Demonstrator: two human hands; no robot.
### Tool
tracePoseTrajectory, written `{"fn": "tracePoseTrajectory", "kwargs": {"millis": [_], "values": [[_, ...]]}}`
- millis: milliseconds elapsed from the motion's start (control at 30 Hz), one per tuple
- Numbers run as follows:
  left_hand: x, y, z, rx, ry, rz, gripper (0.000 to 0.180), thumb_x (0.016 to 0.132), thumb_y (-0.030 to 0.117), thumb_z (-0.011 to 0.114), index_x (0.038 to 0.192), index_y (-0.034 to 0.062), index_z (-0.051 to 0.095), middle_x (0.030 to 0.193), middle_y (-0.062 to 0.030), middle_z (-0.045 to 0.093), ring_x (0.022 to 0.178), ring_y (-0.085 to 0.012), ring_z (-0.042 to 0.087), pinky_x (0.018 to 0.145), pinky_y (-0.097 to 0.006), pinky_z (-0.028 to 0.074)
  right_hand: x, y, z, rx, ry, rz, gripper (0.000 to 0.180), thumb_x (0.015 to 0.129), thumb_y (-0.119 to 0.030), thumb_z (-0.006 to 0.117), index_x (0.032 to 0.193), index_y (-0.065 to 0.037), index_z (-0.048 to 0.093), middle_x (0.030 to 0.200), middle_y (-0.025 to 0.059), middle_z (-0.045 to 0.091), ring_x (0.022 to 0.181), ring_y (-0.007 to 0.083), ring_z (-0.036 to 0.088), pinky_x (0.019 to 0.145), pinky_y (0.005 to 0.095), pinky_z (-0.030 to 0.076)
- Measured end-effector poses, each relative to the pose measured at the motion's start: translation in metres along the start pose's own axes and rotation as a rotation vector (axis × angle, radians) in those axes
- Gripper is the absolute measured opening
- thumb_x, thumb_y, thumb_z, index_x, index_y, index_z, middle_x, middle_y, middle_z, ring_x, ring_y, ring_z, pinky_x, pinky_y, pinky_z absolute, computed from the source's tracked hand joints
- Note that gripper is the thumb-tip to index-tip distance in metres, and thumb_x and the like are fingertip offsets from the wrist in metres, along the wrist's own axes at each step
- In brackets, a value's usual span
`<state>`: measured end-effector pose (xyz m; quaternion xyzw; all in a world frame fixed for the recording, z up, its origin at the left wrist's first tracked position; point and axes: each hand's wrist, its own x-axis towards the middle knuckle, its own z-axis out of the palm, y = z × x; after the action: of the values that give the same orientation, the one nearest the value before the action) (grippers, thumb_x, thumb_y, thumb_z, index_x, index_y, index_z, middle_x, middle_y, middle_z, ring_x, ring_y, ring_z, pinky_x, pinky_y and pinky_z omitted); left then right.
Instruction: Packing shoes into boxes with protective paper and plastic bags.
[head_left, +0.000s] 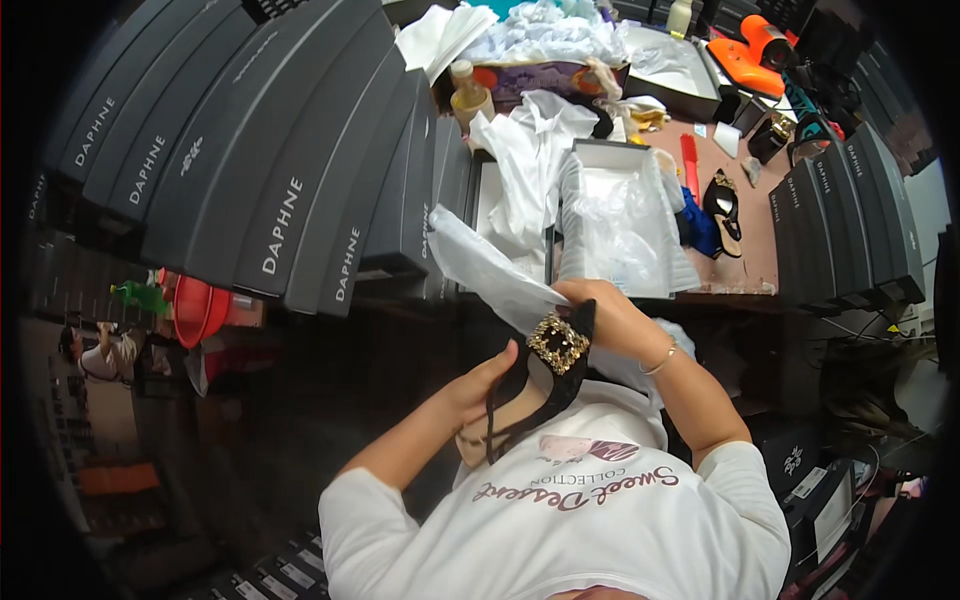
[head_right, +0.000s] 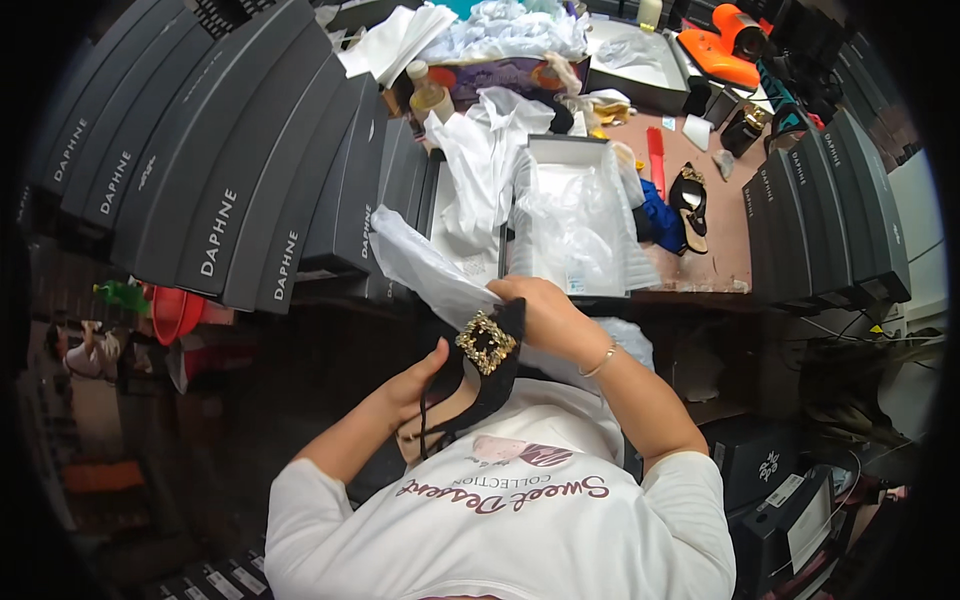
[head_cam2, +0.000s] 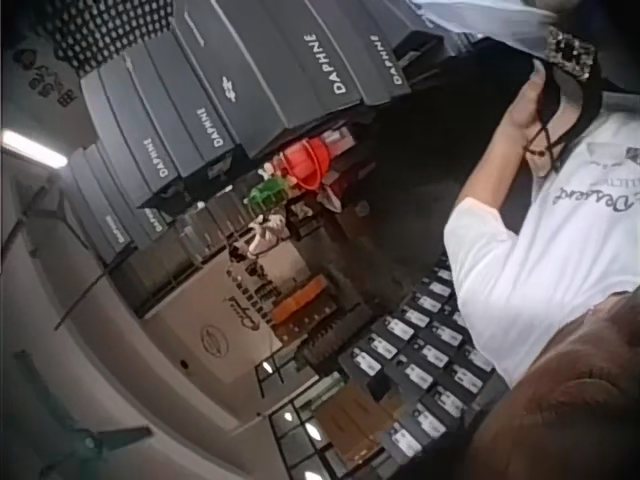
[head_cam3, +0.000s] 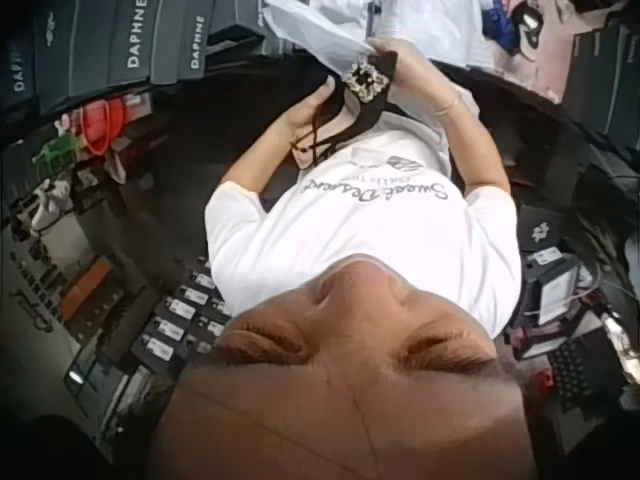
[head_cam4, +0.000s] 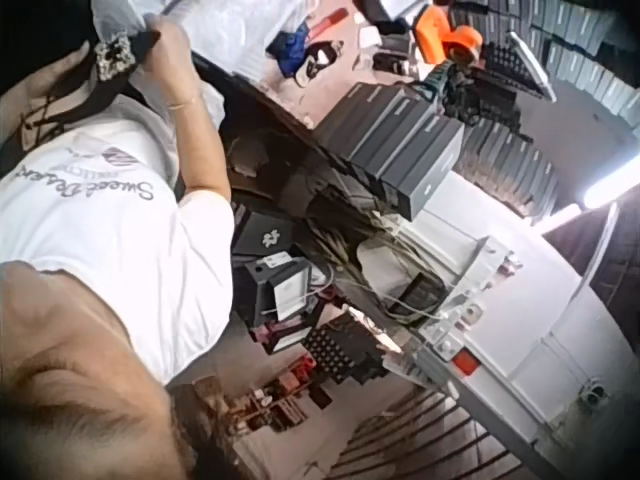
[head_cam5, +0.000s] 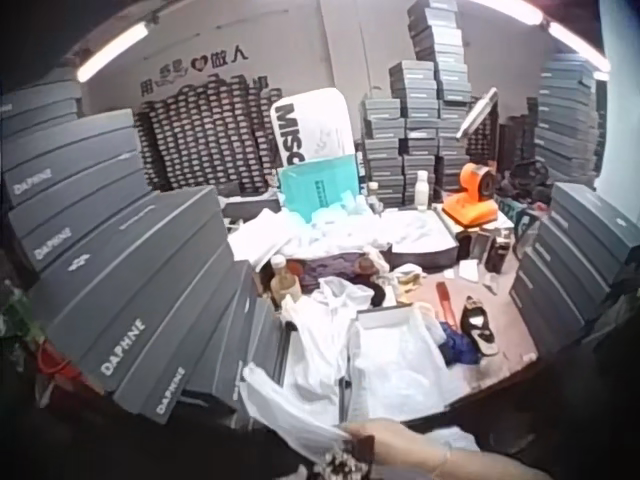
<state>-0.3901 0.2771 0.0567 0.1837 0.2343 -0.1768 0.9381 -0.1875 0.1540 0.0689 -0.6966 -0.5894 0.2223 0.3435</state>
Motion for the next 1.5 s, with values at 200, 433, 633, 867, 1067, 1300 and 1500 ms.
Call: {"fn": "tracePoseTrajectory", "kwargs": {"millis": [200,433,633,867,1067,1300,1500], "values": [[0.062,-0.032,-0.014,0.149,0.179,0.41,0.057,0.091,0.035,0.062,0.132,0.0005,0.042,0.127,-0.0131,0.054,0.109,-0.0191,0.058,0.092,-0.033,0.049,-0.038,-0.013,-0.011,0.441,-0.07,0.267,0.021,0.081,-0.005,0.06,0.1,0.004,0.059,0.078,0.0181,0.061,0.068,0.0217,0.056,0.067,0.0331,0.046],[0.052,-0.029,-0.025,0.374,0.313,0.533,0.036,0.088,0.019,0.062,0.116,-0.003,0.056,0.109,-0.0095,0.064,0.096,-0.0152,0.062,0.085,-0.029,0.049,-0.054,0.001,-0.017,0.489,0.076,0.368,0.017,0.086,-0.005,0.059,0.1,0.004,0.06,0.071,0.0067,0.06,0.063,0.009,0.05,0.06,0.0261,0.045],[0.032,-0.018,-0.022,0.232,-0.227,0.386,0.062,0.08,0.02,0.068,0.132,-0.0051,0.044,0.12,-0.0116,0.058,0.106,-0.0182,0.059,0.098,-0.033,0.044,-0.045,0.003,-0.009,0.509,0.065,0.406,0.015,0.087,-0.003,0.058,0.1,0.004,0.061,0.068,0.0054,0.057,0.062,0.0072,0.047,0.058,0.0239,0.043],[0.035,-0.009,-0.005,0.292,0.1,0.325,0.045,0.084,0.002,0.058,0.128,-0.0046,0.048,0.119,-0.0116,0.059,0.106,-0.0178,0.06,0.092,-0.031,0.049,-0.032,0.016,-0.009,0.481,0.072,0.285,0.02,0.086,0.003,0.051,0.103,0.005,0.06,0.075,0.005,0.06,0.064,0.0078,0.049,0.06,0.0242,0.044],[0.044,-0.018,0.007,0.201,0.268,0.314,0.039,0.087,0.0,0.055,0.125,-0.0069,0.049,0.115,-0.0138,0.061,0.099,-0.0189,0.063,0.085,-0.03,0.052,-0.042,0.033,-0.013,0.542,0.041,0.396,0.022,0.09,0.0,0.045,0.107,0.006,0.059,0.079,-0.0019,0.057,0.068,0.0039,0.047,0.06,0.0196,0.041],[0.044,-0.021,0.013,0.174,0.258,0.382,0.037,0.088,-0.001,0.056,0.124,-0.0084,0.049,0.12,-0.0146,0.058,0.107,-0.02,0.059,0.092,-0.032,0.048,-0.036,0.034,-0.017,0.597,0.033,0.432,0.024,0.09,-0.002,0.044,0.107,0.005,0.059,0.082,-0.0032,0.056,0.071,0.003,0.047,0.062,0.0195,0.041],[0.041,-0.023,0.008,0.169,0.281,0.296,0.04,0.089,-0.001,0.055,0.128,-0.0047,0.047,0.122,-0.0123,0.056,0.111,-0.0197,0.056,0.095,-0.032,0.046,-0.039,0.038,-0.014,0.553,0.027,0.472,0.02,0.09,-0.002,0.045,0.104,0.004,0.058,0.083,-0.0032,0.055,0.075,0.0036,0.047,0.067,0.0195,0.041]]}}
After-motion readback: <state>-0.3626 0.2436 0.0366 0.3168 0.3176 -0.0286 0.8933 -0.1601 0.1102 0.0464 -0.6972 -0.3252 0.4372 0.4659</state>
